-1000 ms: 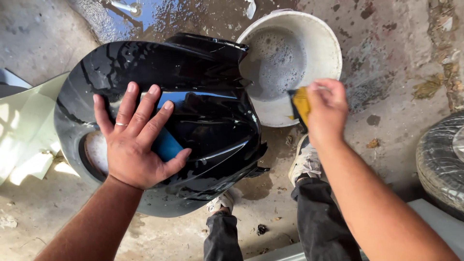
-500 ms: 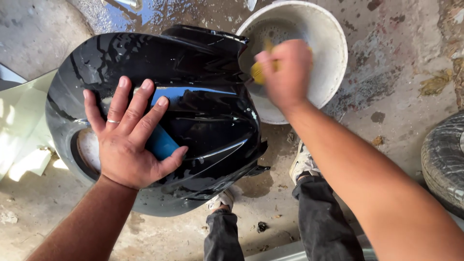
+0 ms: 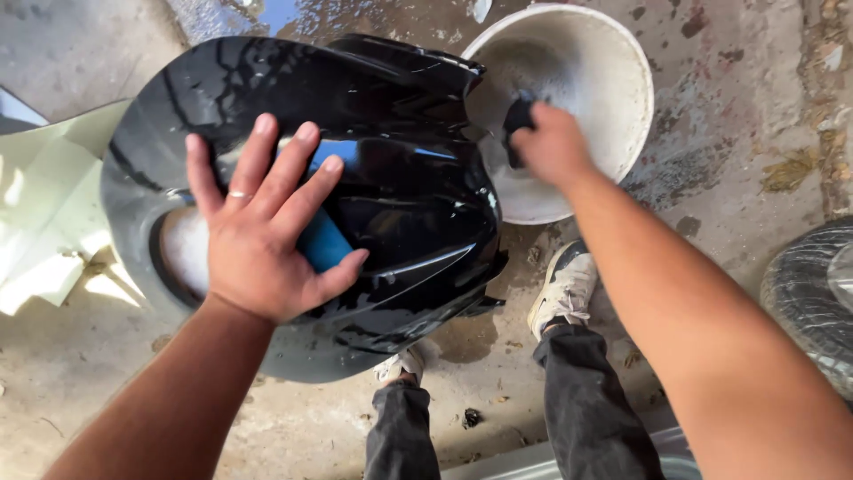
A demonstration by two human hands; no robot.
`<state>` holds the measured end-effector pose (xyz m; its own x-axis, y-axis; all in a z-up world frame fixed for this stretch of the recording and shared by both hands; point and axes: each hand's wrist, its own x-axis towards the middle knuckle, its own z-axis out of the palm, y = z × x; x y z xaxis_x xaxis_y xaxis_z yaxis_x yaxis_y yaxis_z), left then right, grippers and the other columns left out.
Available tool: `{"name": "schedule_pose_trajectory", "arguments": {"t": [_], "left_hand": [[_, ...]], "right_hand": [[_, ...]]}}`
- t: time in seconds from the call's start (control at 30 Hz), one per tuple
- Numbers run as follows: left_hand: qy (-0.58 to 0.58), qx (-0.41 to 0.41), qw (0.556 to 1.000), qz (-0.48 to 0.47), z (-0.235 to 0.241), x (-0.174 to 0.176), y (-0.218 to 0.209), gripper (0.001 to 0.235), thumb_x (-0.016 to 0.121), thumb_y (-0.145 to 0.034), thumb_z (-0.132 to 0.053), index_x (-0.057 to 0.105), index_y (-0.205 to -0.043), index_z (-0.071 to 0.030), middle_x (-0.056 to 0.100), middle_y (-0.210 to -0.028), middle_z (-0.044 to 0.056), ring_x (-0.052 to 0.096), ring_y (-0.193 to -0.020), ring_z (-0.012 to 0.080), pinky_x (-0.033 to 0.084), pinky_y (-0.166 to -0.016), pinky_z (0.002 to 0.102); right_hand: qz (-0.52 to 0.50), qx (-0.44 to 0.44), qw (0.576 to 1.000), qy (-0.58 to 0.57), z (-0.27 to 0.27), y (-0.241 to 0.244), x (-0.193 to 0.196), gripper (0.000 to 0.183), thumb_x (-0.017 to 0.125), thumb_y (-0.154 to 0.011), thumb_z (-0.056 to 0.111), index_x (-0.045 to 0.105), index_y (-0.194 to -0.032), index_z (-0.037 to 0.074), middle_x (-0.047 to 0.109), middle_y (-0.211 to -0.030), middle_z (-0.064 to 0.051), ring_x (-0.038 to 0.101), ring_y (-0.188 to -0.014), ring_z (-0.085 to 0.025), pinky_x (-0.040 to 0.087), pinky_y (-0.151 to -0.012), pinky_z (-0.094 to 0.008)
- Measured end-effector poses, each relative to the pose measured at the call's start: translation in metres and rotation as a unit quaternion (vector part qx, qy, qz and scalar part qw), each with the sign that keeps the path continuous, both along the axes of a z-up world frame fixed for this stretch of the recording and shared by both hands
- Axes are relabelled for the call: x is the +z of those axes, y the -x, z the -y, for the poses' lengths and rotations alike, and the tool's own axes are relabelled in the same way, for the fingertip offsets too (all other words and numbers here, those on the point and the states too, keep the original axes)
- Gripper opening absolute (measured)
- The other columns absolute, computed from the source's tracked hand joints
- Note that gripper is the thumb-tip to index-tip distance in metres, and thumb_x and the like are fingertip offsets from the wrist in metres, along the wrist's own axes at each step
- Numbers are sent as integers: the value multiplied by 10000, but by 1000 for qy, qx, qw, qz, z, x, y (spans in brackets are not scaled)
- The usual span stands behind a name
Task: The person sits on the ground and scrubs a black motorcycle part with a yellow sponge and soapy water from a bucket. They repeatedly dip the sponge into the bucket and wipe the surface of the part.
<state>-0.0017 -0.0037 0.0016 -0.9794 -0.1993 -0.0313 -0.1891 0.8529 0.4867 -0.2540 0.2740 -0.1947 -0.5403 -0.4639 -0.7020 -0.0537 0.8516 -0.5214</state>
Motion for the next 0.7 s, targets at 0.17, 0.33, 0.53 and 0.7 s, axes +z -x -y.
{"name": "schedule_pose_trajectory", "arguments": {"t": [0.17,0.33,0.53,0.7], "left_hand": [[3,6,1000,-15,0,0,4,861,827,-802,-548,712,-1530,-102,595,-1673,138,442,-1611,428,14,-1303,732],[4,3,1000,-8,2,0,2,875,816,-764,-529,689,-1536,-136,577,-1679,109,415,-1618,402,11,-1291,755],[-1,5,1000,-17,2,-1,1,866,819,-765,-510,680,-1536,-143,554,-1691,94,396,-1625,389,11,-1289,754],[2,2,1000,-28,2,-3,-1,865,838,-750,-486,677,-1530,-149,532,-1704,89,374,-1633,369,11,-1287,755]], "right_hand": [[181,-440,846,239,-30,5,55,375,624,-931,64,694,-1290,-17,748,-1262,-115,655,-1187,-191,481,-1125,-301],[287,-520,704,390,-28,-21,128,432,612,-970,230,654,-1348,24,751,-1285,-137,704,-1172,-255,514,-1129,-393],[303,-464,636,537,-13,-57,170,555,586,-1037,268,610,-1500,-36,699,-1465,-194,669,-1343,-317,478,-1244,-452],[291,-492,609,550,0,-80,189,787,520,-1019,612,605,-1521,12,637,-1562,-174,591,-1466,-305,392,-1334,-457]]}}
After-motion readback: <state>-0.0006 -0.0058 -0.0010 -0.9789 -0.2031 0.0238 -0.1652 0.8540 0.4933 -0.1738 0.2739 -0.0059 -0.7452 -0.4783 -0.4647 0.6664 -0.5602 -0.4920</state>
